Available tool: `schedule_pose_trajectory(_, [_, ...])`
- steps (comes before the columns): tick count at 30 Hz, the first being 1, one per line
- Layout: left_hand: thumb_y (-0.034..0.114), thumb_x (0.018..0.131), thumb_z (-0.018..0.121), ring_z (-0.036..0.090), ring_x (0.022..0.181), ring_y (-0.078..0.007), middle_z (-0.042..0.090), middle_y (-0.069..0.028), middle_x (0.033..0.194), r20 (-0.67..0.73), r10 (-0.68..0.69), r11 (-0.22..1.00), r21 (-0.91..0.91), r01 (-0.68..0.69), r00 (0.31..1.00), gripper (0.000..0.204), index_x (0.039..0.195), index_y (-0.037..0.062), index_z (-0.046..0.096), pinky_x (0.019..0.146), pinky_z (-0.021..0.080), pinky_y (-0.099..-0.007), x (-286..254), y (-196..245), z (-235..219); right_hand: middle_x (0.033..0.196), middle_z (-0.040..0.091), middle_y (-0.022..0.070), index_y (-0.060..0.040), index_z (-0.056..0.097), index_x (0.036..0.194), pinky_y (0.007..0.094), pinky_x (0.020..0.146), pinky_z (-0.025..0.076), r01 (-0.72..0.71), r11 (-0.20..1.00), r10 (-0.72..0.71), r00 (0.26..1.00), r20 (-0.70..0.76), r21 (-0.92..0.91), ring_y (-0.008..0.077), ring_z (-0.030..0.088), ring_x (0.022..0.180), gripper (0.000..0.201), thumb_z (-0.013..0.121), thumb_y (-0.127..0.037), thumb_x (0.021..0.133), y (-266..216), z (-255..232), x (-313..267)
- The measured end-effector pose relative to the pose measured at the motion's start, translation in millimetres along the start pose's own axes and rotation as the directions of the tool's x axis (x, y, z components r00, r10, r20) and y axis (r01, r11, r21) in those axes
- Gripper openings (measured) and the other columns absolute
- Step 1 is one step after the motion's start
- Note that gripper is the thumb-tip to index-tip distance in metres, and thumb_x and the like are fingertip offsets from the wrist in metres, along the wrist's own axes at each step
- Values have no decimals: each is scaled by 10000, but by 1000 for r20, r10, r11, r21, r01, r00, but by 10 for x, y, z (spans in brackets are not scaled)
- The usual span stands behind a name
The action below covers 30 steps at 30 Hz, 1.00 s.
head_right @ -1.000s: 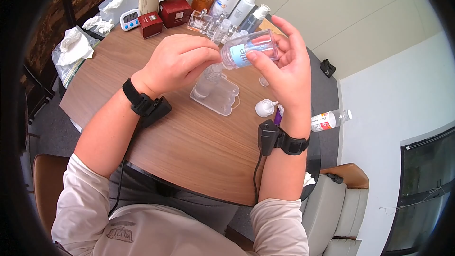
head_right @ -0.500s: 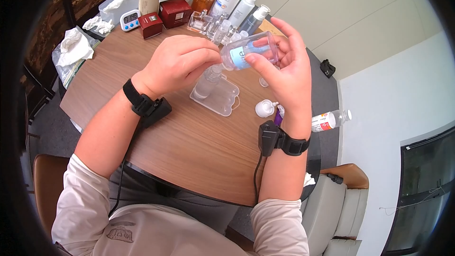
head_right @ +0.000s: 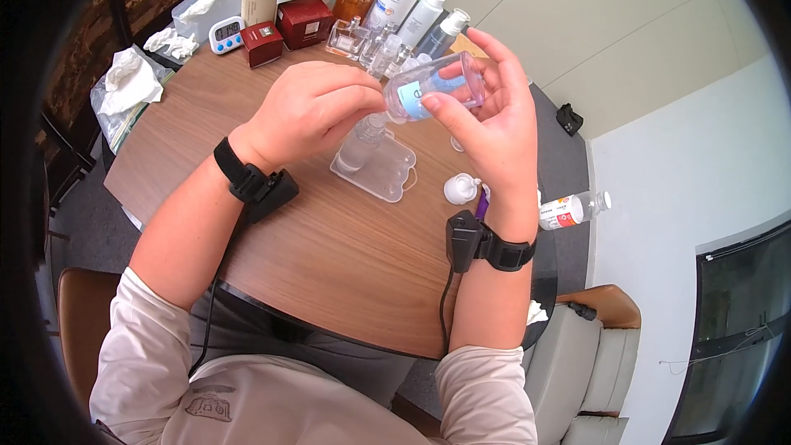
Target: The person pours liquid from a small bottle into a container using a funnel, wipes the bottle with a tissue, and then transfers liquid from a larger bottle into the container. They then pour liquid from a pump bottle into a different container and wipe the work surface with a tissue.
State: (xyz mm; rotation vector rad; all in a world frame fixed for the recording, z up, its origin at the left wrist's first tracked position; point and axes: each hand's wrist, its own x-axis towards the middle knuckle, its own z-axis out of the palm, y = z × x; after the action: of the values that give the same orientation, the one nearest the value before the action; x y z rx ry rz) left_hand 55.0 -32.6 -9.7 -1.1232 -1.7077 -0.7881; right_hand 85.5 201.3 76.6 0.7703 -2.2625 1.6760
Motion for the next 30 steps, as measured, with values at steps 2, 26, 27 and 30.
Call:
schedule_pose_trajectory(2, [36, 834, 776, 711, 796, -300, 725, -79, 927, -3, 2, 1000, -4, -2, 1000, 168, 974, 71, 690, 661, 573, -392, 0, -1, 2, 1176, 655, 128, -3, 468, 1529, 301, 862, 569, 0, 1000, 0, 1000, -1, 4, 138, 665, 958, 783, 838, 12, 839, 3, 9, 0])
schedule_pose_trajectory(26, [37, 837, 777, 717, 807, -298, 735, -79, 938, 5, -11, 1000, 8, 11, 1000, 161, 966, 71, 687, 666, 573, -390, -3, -5, -3, 1234, 686, 164, -15, 462, 1535, 312, 881, 574, 17, 1000, -17, 999, 49, 1, 164, 694, 1003, 778, 825, 20, 848, 13, -14, 1])
schedule_pose_trajectory(27, [39, 837, 778, 717, 805, -299, 734, -79, 935, 6, -13, 1000, 11, 13, 1000, 160, 964, 71, 687, 665, 573, -391, -5, -8, -1, 1238, 686, 166, -13, 461, 1534, 310, 878, 574, 23, 1000, -23, 998, 56, -5, 164, 696, 996, 776, 822, 22, 848, 17, -16, 0])
schedule_pose_trajectory(30, [41, 837, 779, 715, 802, -300, 732, -80, 928, 3, -15, 1000, 14, 15, 1000, 157, 961, 71, 688, 664, 572, -391, -4, 4, 0, 1244, 688, 173, -8, 459, 1531, 307, 859, 576, 66, 997, -64, 996, 67, -27, 163, 699, 967, 776, 820, 28, 845, 41, -15, 11])
